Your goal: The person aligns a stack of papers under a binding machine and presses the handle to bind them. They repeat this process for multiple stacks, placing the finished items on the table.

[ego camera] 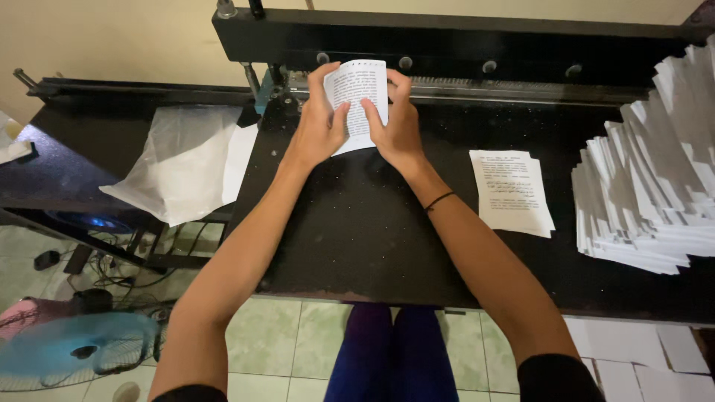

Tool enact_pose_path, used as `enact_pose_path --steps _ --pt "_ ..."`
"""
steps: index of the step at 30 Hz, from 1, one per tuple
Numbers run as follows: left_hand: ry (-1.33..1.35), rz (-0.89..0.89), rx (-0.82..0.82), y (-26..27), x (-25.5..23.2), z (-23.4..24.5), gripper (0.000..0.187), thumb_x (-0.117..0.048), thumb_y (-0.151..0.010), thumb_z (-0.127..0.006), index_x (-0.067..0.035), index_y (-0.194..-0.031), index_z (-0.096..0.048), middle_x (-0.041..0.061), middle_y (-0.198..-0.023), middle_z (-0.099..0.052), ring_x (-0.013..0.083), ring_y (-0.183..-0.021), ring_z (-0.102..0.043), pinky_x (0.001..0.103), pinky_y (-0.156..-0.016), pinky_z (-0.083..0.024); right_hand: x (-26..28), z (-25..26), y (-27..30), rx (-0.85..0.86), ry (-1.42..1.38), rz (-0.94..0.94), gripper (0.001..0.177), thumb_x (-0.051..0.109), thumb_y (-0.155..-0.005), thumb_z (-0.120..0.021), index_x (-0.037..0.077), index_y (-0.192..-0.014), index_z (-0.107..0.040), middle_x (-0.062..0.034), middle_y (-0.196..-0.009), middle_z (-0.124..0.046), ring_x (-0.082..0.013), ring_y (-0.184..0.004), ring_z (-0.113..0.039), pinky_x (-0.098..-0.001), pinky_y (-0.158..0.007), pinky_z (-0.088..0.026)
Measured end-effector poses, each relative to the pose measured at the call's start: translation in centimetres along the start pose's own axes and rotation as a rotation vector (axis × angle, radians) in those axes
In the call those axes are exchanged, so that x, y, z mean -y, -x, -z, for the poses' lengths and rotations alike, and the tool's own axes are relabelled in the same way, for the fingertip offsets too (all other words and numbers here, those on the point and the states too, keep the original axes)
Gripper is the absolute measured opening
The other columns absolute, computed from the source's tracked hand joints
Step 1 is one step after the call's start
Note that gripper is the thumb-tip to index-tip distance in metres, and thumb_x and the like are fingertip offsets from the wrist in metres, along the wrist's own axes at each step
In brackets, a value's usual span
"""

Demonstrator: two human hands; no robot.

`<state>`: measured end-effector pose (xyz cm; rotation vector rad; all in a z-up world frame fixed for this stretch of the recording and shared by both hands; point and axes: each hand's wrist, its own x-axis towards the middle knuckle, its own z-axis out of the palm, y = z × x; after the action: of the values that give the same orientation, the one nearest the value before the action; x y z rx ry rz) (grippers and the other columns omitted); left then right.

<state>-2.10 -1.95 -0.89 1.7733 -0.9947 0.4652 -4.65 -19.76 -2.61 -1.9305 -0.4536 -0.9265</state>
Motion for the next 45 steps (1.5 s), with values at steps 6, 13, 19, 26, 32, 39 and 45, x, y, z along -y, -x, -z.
enact_pose_path --steps 6,13,19,26,32,39,45 --pt "-0.031 -0.012 -0.023 -0.2 -0.4 0.1 0.042 -0.017 -0.105 -0.049 -0.011 -0.142 -0.031 0.012 -0.119 -0.058 0.0205 -0.066 -0.052 0.034 -0.059 -0.039 0.5 0.3 -0.2 -0.011 0.008 -0.003 0.038 0.016 -0.099 -0.067 0.004 -0.119 -0.036 -0.0167 -0.119 -0.065 -0.0276 -0.096 -0.073 -0.0345 -0.066 -0.057" --pt "-0.05 -0.004 -0.097 0.2 -1.0 0.2 0.039 -0.018 -0.107 -0.058 -0.015 -0.14 -0.037 0.001 -0.075 -0.052 0.0124 -0.053 -0.044 0.028 -0.051 -0.032 1.4 0.2 -0.1 -0.103 -0.079 -0.028 0.034 0.016 -0.094 -0.067 0.009 -0.106 -0.036 -0.0129 -0.089 -0.071 -0.0231 -0.077 -0.074 -0.0307 -0.06 -0.053" --pt "-0.128 -0.065 0.029 -0.3 1.2 0.1 0.038 -0.019 -0.104 -0.062 0.003 -0.134 -0.055 0.017 -0.125 -0.071 0.0321 -0.109 -0.072 0.039 -0.083 -0.059 -0.6 0.6 0.0 0.092 -0.048 -0.106 0.032 0.015 -0.087 -0.072 0.002 -0.115 -0.068 -0.0114 -0.109 -0.077 -0.0246 -0.098 -0.075 -0.0351 -0.078 -0.059" --pt "-0.264 0.07 0.126 -0.2 1.2 1.1 0.043 -0.034 -0.108 -0.046 0.0 -0.134 -0.052 0.012 -0.096 -0.074 0.0258 -0.069 -0.064 0.039 -0.06 -0.044 -1.8 0.8 -0.1 0.171 0.095 -0.033 0.018 0.02 -0.09 -0.074 0.007 -0.103 -0.076 -0.0043 -0.093 -0.079 -0.0165 -0.077 -0.072 -0.0329 -0.062 -0.05" --pt "-0.234 0.042 -0.002 -0.3 0.0 1.6 0.032 -0.037 -0.111 -0.033 -0.007 -0.114 -0.044 0.007 -0.079 -0.06 0.0254 -0.061 -0.059 0.04 -0.056 -0.038 -2.5 0.5 0.1 0.188 0.174 0.069 0.016 0.02 -0.092 -0.077 0.005 -0.097 -0.076 -0.0046 -0.08 -0.076 -0.0139 -0.06 -0.06 -0.0331 -0.053 -0.042" --pt "-0.184 -0.085 -0.115 -0.3 -1.0 2.4 0.032 -0.035 -0.112 -0.035 -0.005 -0.105 -0.042 0.006 -0.09 -0.056 0.0237 -0.072 -0.059 0.039 -0.063 -0.042 -2.4 0.5 0.2 0.202 0.182 0.167 0.02 0.018 -0.092 -0.081 -0.001 -0.092 -0.074 -0.0106 -0.081 -0.075 -0.0206 -0.065 -0.067 -0.0346 -0.055 -0.045" --pt "-0.165 -0.167 -0.14 -0.2 -1.6 2.1 0.029 -0.032 -0.113 -0.035 -0.004 -0.105 -0.041 0.006 -0.088 -0.053 0.0215 -0.07 -0.056 0.036 -0.06 -0.039 -2.6 0.5 0.2 0.022 0.121 0.201 0.019 0.015 -0.089 -0.083 -0.001 -0.099 -0.077 -0.0099 -0.089 -0.078 -0.02 -0.075 -0.072 -0.0325 -0.061 -0.051"
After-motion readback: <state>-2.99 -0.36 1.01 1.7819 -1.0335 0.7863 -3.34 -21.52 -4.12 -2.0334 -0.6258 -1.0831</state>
